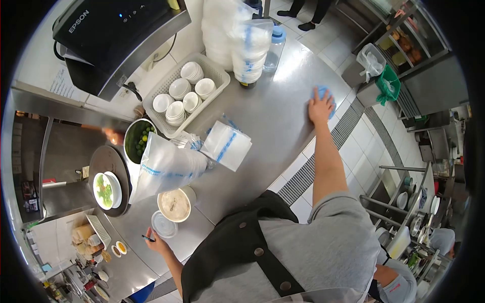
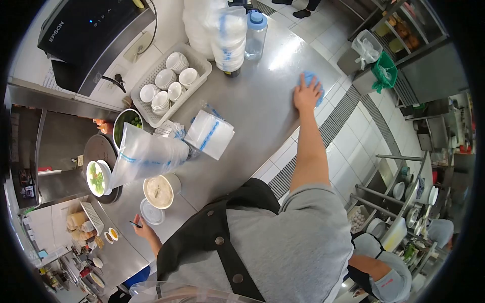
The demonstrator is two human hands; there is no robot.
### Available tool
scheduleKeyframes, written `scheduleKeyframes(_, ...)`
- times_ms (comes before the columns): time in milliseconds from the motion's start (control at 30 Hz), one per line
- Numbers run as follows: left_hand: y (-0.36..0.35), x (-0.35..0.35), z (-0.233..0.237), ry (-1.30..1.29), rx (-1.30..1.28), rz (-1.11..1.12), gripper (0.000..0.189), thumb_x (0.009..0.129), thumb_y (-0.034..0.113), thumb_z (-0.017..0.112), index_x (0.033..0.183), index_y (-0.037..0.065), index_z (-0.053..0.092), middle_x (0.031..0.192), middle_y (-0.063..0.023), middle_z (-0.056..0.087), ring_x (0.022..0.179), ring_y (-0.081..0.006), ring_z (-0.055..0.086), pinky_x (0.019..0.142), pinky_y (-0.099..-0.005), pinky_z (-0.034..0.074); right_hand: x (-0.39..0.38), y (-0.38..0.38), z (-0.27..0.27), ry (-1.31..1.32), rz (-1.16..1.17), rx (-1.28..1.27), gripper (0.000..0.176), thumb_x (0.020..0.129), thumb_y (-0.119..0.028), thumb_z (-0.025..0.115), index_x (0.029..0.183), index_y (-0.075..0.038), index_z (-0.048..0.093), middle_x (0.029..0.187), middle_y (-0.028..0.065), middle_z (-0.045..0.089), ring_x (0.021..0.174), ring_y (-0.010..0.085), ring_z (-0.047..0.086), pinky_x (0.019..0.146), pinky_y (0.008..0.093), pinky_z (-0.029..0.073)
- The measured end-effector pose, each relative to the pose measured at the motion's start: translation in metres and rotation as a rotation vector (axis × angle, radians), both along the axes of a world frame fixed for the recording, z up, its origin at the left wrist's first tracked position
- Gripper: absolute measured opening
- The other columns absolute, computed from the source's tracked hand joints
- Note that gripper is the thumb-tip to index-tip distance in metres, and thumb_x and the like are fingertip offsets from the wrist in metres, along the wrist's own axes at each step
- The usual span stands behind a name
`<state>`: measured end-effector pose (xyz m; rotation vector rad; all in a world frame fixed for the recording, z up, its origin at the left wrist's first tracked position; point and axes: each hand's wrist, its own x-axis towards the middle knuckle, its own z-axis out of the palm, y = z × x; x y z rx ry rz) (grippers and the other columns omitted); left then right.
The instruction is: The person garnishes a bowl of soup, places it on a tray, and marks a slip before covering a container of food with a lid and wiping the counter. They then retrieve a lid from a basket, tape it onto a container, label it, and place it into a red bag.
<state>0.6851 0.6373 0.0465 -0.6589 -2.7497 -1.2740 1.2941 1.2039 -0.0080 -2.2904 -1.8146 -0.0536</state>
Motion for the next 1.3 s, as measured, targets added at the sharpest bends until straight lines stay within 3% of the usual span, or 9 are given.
scheduleKeyframes(100,-0.015,0.005,-0.01,-0.004,-0.064,0.023,0.025,0.092,0.008,0.068,0.113,-0.005,0.068,0.111,-0.0163,0.069,0.101,-0.0255,0.064,0.093,-0.038,0.05,-0.016,0.026,0.006,0.031,-0.248,-0.009,0.063,0.098,-0.036,0.046,0.157,-0.018,0.036,0.165,0.0272,0.018,0.149,0.0524,0.019,0.119,0.0663,0.014)
scheduleKeyframes(200,-0.023,0.02,-0.019,-0.04,-0.085,0.045,0.024,0.092,0.009,0.068,0.111,-0.005,0.068,0.11,-0.0166,0.069,0.101,-0.0265,0.065,0.093,-0.0387,0.05,-0.05,0.075,-0.059,0.1,0.213,0.043,0.065,0.095,-0.031,0.05,0.154,-0.008,0.038,0.162,0.0279,0.024,0.149,0.0472,0.026,0.119,0.061,0.021)
scheduleKeyframes(233,-0.025,0.025,-0.018,-0.036,-0.116,0.059,0.024,0.092,0.01,0.068,0.111,-0.005,0.068,0.11,-0.0167,0.069,0.101,-0.027,0.065,0.093,-0.0391,0.05,-0.087,0.056,-0.013,0.108,0.391,-0.044,0.063,0.095,-0.025,0.051,0.155,-0.01,0.039,0.163,0.0198,0.028,0.15,0.0387,0.029,0.12,0.0583,0.024)
scheduleKeyframes(367,-0.051,0.042,-0.008,0.024,-0.337,0.134,0.024,0.093,0.014,0.068,0.11,-0.004,0.068,0.108,-0.017,0.07,0.101,-0.0292,0.065,0.094,-0.0407,0.049,-0.078,0.113,-0.019,0.16,0.494,0.008,0.06,0.096,-0.014,0.051,0.155,-0.014,0.039,0.165,0.0089,0.03,0.151,0.0314,0.029,0.12,0.0573,0.024)
scheduleKeyframes(600,-0.143,0.062,-0.008,0.075,-0.523,0.232,0.021,0.093,0.014,0.069,0.107,-0.002,0.067,0.104,-0.0164,0.068,0.1,-0.0296,0.063,0.091,-0.0428,0.049,-0.043,0.246,-0.037,0.003,0.319,-0.102,0.061,0.1,-0.044,0.042,0.159,-0.043,0.025,0.169,0.0023,0.019,0.155,0.0367,0.015,0.118,0.0695,0.011)
scheduleKeyframes(667,-0.153,0.073,-0.007,0.021,-0.504,0.274,0.019,0.093,0.013,0.067,0.107,0.0,0.068,0.105,-0.0158,0.068,0.1,-0.0299,0.063,0.088,-0.0417,0.049,-0.035,0.251,-0.025,-0.013,0.258,-0.135,0.062,0.1,-0.051,0.04,0.159,-0.039,0.027,0.169,0.0042,0.019,0.155,0.0365,0.015,0.119,0.0682,0.01)
scheduleKeyframes(1033,-0.208,0.055,-0.01,-0.046,-0.494,0.237,0.022,0.093,0.012,0.066,0.11,-0.001,0.07,0.104,-0.0165,0.071,0.1,-0.0288,0.067,0.089,-0.0405,0.053,0.077,0.134,-0.046,-0.022,-0.237,0.036,0.068,0.102,-0.058,0.039,0.158,-0.019,0.033,0.166,0.016,0.022,0.153,0.0407,0.019,0.12,0.0648,0.012)
scheduleKeyframes(1167,-0.206,0.045,-0.052,-0.066,-0.317,0.273,0.02,0.094,0.016,0.068,0.103,-0.002,0.072,0.097,-0.016,0.073,0.092,-0.0267,0.069,0.083,-0.0383,0.054,-0.004,0.041,-0.031,0.035,0.414,0.033,0.057,0.107,-0.042,0.034,0.159,-0.017,0.031,0.166,0.0196,0.022,0.151,0.0438,0.021,0.121,0.0609,0.013)
scheduleKeyframes(1300,-0.124,0.041,-0.017,-0.098,-0.178,0.193,0.021,0.095,0.018,0.069,0.105,0.0,0.072,0.097,-0.014,0.069,0.088,-0.0261,0.067,0.079,-0.0376,0.053,-0.102,-0.117,-0.006,0.15,0.604,0.047,0.063,0.106,-0.044,0.036,0.161,-0.015,0.026,0.166,0.0225,0.017,0.151,0.0471,0.018,0.12,0.0621,0.011)
